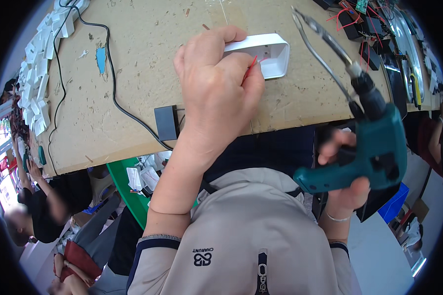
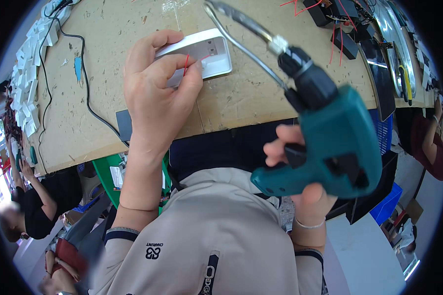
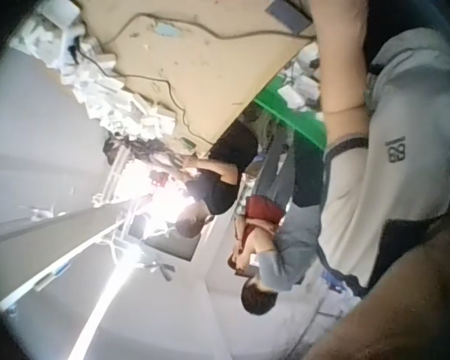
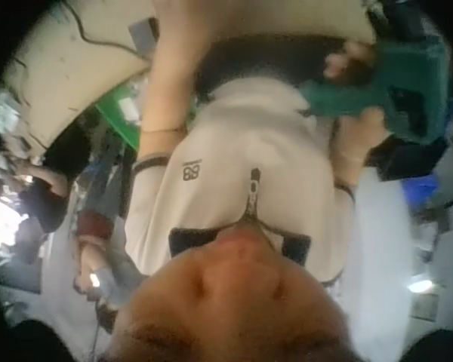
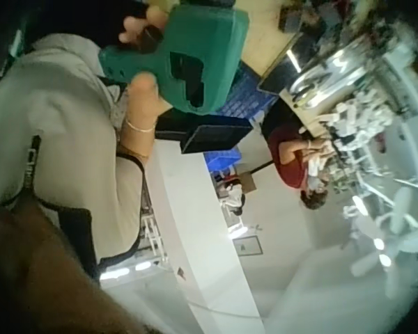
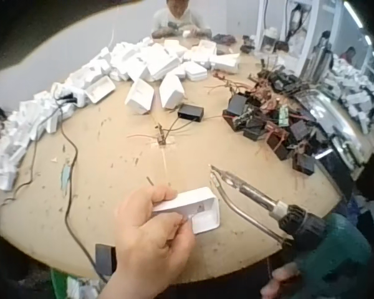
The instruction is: Soldering electronic wires into small plastic enclosures using a soldering gun.
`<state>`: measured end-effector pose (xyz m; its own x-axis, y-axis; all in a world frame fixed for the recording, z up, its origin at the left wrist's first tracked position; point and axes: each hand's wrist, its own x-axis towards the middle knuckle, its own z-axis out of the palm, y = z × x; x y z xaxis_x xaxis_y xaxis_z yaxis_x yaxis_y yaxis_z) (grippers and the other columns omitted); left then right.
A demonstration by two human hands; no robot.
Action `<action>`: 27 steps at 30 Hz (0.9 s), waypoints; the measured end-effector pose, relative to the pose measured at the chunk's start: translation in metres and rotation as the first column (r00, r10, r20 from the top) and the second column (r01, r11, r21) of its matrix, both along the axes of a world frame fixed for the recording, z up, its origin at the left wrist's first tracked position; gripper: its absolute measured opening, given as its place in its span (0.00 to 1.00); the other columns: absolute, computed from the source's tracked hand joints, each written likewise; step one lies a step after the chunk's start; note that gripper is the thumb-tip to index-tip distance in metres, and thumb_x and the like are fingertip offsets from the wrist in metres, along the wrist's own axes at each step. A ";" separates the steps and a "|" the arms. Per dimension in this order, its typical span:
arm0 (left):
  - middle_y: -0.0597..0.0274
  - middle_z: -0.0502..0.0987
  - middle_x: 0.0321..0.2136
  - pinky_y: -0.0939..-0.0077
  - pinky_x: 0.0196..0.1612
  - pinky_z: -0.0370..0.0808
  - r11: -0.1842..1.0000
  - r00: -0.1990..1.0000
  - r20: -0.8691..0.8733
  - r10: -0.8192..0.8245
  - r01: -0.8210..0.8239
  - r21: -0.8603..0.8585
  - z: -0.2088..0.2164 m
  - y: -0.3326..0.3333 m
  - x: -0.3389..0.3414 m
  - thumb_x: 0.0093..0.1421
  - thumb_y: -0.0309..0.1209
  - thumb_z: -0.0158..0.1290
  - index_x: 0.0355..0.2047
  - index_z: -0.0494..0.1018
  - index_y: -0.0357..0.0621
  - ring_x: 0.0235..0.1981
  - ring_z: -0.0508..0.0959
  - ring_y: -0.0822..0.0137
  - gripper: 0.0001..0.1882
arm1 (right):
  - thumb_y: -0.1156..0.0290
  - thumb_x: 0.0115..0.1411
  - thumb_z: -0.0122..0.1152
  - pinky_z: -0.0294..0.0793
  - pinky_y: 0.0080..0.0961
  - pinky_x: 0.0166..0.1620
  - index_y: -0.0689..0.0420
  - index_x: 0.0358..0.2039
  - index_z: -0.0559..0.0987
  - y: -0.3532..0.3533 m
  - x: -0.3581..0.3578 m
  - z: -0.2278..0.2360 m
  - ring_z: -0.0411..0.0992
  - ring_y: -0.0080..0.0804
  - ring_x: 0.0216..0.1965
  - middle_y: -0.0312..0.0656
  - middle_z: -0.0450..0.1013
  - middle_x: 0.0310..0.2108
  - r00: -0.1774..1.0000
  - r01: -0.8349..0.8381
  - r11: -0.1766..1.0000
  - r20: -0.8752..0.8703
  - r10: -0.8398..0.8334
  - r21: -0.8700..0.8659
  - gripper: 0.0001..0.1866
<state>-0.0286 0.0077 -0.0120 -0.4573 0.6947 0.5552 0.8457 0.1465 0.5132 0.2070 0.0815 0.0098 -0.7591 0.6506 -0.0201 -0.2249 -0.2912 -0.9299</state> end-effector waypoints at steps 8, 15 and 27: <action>0.53 0.74 0.36 0.68 0.40 0.70 0.997 0.989 -0.129 0.068 -0.063 0.047 -0.004 0.007 0.002 0.40 0.19 0.56 0.21 0.73 0.35 0.37 0.72 0.56 0.05 | 0.50 0.42 0.72 0.74 0.19 0.45 0.67 0.50 0.71 -0.032 0.021 0.018 0.75 0.26 0.40 0.44 0.75 0.42 0.935 0.129 0.992 0.334 -0.119 -0.007 0.41; 0.53 0.74 0.36 0.67 0.41 0.69 0.997 0.988 -0.133 0.072 -0.069 0.029 -0.002 0.007 0.004 0.39 0.20 0.57 0.20 0.74 0.36 0.38 0.72 0.56 0.05 | 0.39 0.39 0.68 0.74 0.22 0.36 0.68 0.47 0.72 -0.037 0.021 0.015 0.72 0.25 0.33 0.41 0.73 0.34 0.859 0.069 0.979 0.487 -0.157 0.194 0.46; 0.57 0.74 0.36 0.67 0.41 0.66 0.995 0.981 -0.171 0.096 -0.101 -0.021 -0.001 0.008 0.004 0.38 0.22 0.57 0.19 0.75 0.37 0.36 0.72 0.59 0.05 | 0.51 0.42 0.75 0.75 0.19 0.36 0.67 0.51 0.67 -0.028 0.017 0.006 0.74 0.25 0.32 0.41 0.75 0.32 0.893 0.051 0.986 0.435 -0.117 0.160 0.43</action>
